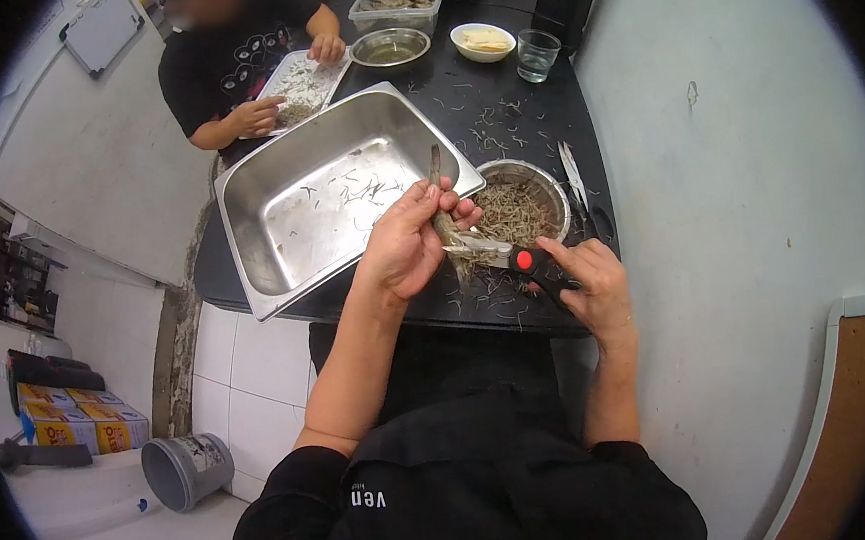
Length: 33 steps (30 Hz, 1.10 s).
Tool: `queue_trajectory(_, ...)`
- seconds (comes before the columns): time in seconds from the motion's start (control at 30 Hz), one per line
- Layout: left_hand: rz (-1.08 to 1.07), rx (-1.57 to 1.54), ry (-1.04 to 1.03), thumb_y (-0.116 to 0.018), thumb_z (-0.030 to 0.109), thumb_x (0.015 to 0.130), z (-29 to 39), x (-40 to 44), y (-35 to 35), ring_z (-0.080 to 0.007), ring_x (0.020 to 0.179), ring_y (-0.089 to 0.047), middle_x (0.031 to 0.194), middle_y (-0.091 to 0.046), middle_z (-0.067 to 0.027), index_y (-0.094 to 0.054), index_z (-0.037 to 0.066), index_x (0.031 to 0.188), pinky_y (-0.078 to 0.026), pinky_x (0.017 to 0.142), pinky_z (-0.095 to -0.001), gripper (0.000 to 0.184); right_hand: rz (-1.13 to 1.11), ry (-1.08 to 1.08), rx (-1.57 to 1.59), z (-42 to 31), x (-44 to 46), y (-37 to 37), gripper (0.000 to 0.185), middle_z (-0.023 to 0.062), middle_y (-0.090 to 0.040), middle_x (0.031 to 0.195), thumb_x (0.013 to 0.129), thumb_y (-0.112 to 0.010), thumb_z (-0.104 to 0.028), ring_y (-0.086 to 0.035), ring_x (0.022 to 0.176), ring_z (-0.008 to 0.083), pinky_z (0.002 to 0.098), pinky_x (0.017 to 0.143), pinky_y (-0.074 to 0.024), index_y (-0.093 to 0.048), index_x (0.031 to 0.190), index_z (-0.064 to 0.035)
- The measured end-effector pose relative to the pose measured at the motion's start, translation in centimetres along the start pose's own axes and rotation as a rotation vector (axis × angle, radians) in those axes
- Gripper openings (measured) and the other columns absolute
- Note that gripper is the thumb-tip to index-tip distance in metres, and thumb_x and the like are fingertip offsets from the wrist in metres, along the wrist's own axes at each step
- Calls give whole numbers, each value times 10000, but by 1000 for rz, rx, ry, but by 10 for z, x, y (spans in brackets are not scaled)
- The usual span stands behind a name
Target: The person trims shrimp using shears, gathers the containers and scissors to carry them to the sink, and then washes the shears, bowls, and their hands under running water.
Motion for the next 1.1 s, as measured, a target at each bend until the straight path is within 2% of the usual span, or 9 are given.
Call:
queue_trajectory(0.23,8,20,12,-364,104,956,-4,3,-9,-198,866,-555,823,-502,-45,-423,-2,1031,-460,922,-383,143,-21,-32,1,5,-5,3,634,60,-558,724,500,-645,21,-523,707,229,340,663,-442,-602,1113,-129)
queue_trajectory(0.33,30,37,19,-365,99,954,-5,2,-15,-205,868,-551,826,-497,-48,-420,-4,1032,-452,928,-397,140,-8,-24,32,6,-6,5,647,68,-586,722,493,-567,65,-535,683,236,340,661,-440,-604,1117,-99)
queue_trajectory(0.43,-7,-12,24,-367,98,952,-8,5,-13,-213,882,-544,830,-490,-52,-420,-6,1035,-438,941,-422,143,-75,-78,3,15,-13,0,581,64,-590,726,539,-637,28,-536,668,225,335,639,-442,-608,1105,-100)
queue_trajectory(0.5,-8,-8,13,-370,100,952,-7,8,-9,-218,895,-539,834,-490,-57,-421,-8,1039,-430,949,-431,148,-60,-125,-71,24,-17,-5,550,55,-593,723,566,-745,-79,-533,650,219,326,615,-439,-610,1098,-106)
queue_trajectory(0.6,13,-7,-11,-379,97,949,-2,8,-6,-227,914,-529,845,-491,-65,-421,-13,1047,-419,960,-439,154,48,-160,63,26,-16,4,605,61,-593,733,538,-807,-196,-529,672,231,337,639,-435,-607,1100,-97)
queue_trajectory(0.7,68,-6,-23,-389,87,944,-1,8,-3,-234,921,-521,861,-492,-72,-420,-20,1054,-417,964,-436,156,29,-69,12,16,-10,12,646,67,-589,766,507,-827,-206,-526,710,245,349,678,-428,-604,1101,-86)
queue_trajectory(0.73,94,3,-29,-394,81,942,0,9,-2,-238,923,-517,870,-492,-76,-420,-25,1056,-417,963,-433,158,28,-69,11,14,-9,12,646,67,-589,766,507,-827,-206,-526,710,245,349,678,-428,-604,1101,-86)
queue_trajectory(0.8,101,-13,-33,-398,77,939,-2,11,0,-239,924,-514,876,-490,-79,-419,-26,1057,-419,962,-431,158,1,-54,37,9,-7,9,612,71,-533,766,534,-706,-37,-516,776,237,357,708,-421,-591,1132,-109)
queue_trajectory(1.1,76,54,-30,-425,84,925,-6,11,6,-266,958,-516,898,-510,-94,-411,-31,1070,-413,959,-436,185,-25,-12,-100,7,-3,7,654,42,-525,765,514,-663,6,-504,767,228,339,704,-421,-584,1148,-135)
Point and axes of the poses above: each hand's wrist, its own x-axis towards the middle knuckle, its own y-axis out of the back of the hand, z = x × y, the point moved 4 cm from there along x, towards the middle knuckle
